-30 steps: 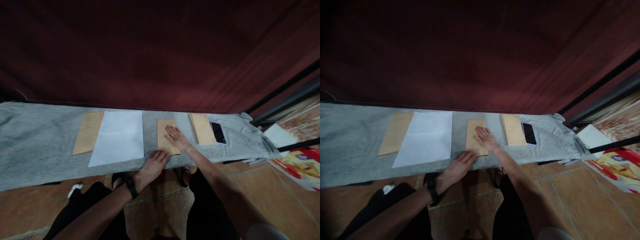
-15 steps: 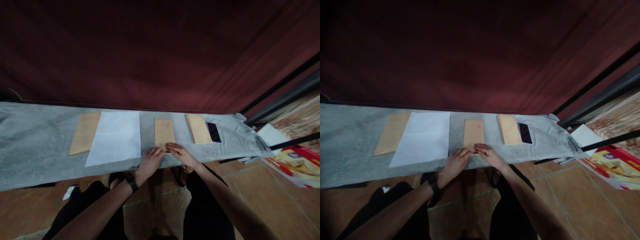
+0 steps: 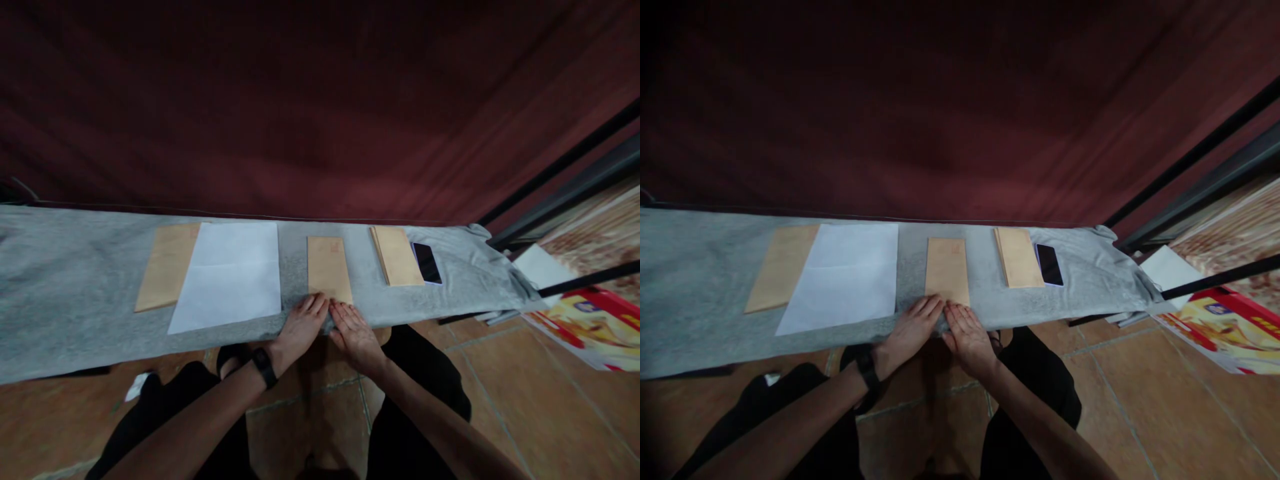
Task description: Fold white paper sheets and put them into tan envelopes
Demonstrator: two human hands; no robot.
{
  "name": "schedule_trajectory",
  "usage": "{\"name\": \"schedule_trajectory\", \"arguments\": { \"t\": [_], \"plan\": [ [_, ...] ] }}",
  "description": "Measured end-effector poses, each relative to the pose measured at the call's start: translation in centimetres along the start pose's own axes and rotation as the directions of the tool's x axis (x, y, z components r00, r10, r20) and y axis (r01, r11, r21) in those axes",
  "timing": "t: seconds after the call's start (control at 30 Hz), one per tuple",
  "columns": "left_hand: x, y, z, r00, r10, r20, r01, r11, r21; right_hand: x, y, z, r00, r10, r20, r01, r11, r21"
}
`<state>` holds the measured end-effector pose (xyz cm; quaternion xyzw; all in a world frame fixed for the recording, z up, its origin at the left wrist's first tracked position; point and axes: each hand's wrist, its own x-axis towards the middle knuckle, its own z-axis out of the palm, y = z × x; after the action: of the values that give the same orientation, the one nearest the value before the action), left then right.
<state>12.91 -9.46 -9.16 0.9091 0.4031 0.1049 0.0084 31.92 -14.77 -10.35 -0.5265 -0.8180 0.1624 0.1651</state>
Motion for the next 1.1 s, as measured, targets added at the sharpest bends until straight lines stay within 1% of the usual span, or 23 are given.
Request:
{"name": "schedule_trajectory", "arguments": {
  "t": [0.13, 0.2, 0.27, 0.37, 0.47, 0.57, 0.67, 0.73, 0.8, 0.87, 0.93, 1.0, 1.03, 1.1],
  "plan": [
    [-0.8, 0.0, 1.0, 0.998, 0.027, -0.056, -0.026, 0.999, 0.022, -0.1, 0.3, -0.1, 0.998, 0.007, -0.057, -0.012, 0.995, -0.097],
    [-1.0, -0.1, 1.2, 0.996, -0.002, -0.088, 0.003, 1.0, 0.011, -0.2, 0.6, -0.3, 0.995, 0.01, -0.098, -0.025, 0.989, -0.149],
    [-1.2, -0.2, 1.2, 0.995, -0.034, -0.097, 0.034, 0.999, 0.003, -0.4, 0.7, -0.4, 0.991, 0.001, -0.137, -0.03, 0.978, -0.206],
    [-1.4, -0.2, 0.9, 0.993, -0.078, -0.083, 0.079, 0.997, 0.01, -0.8, 0.8, -0.4, 0.982, -0.018, -0.187, -0.036, 0.959, -0.282],
    [-1.4, -0.2, 0.1, 0.988, -0.132, -0.075, 0.132, 0.991, -0.001, -0.9, 0.7, -0.5, 0.975, -0.018, -0.22, -0.055, 0.945, -0.321],
    [-1.2, -0.3, -0.7, 0.981, -0.179, -0.077, 0.173, 0.982, -0.081, -0.7, 0.3, -0.6, 0.971, 0.003, -0.237, -0.085, 0.938, -0.336],
    [-0.6, -0.3, -1.0, 0.968, -0.236, -0.084, 0.219, 0.96, -0.178, 0.0, -0.3, -0.5, 0.968, 0.044, -0.246, -0.133, 0.925, -0.356],
    [0.0, -0.3, -0.9, 0.949, -0.303, -0.086, 0.277, 0.933, -0.232, 0.5, -0.7, -0.4, 0.968, 0.073, -0.242, -0.161, 0.915, -0.37],
    [0.8, -0.5, -0.7, 0.919, -0.387, -0.073, 0.352, 0.891, -0.287, 1.0, -1.2, -0.3, 0.968, 0.097, -0.231, -0.181, 0.908, -0.379],
    [1.5, -0.7, -0.5, 0.88, -0.472, -0.039, 0.431, 0.832, -0.35, 1.3, -1.7, -0.3, 0.967, 0.131, -0.22, -0.209, 0.899, -0.385],
    [2.3, -1.1, -0.5, 0.841, -0.541, 0.023, 0.5, 0.76, -0.416, 1.7, -2.3, -0.4, 0.963, 0.174, -0.206, -0.245, 0.884, -0.398],
    [2.7, -1.5, -0.6, 0.811, -0.578, 0.093, 0.547, 0.691, -0.473, 2.1, -2.9, -0.7, 0.96, 0.213, -0.183, -0.272, 0.866, -0.42],
    [2.8, -1.7, -0.7, 0.804, -0.583, 0.117, 0.555, 0.665, -0.499, 2.4, -3.2, -0.9, 0.959, 0.229, -0.165, -0.279, 0.857, -0.432],
    [2.9, -2.1, -0.9, 0.806, -0.578, 0.127, 0.541, 0.633, -0.554, 3.0, -3.8, -1.3, 0.957, 0.263, -0.118, -0.288, 0.842, -0.456]
  ]
}}
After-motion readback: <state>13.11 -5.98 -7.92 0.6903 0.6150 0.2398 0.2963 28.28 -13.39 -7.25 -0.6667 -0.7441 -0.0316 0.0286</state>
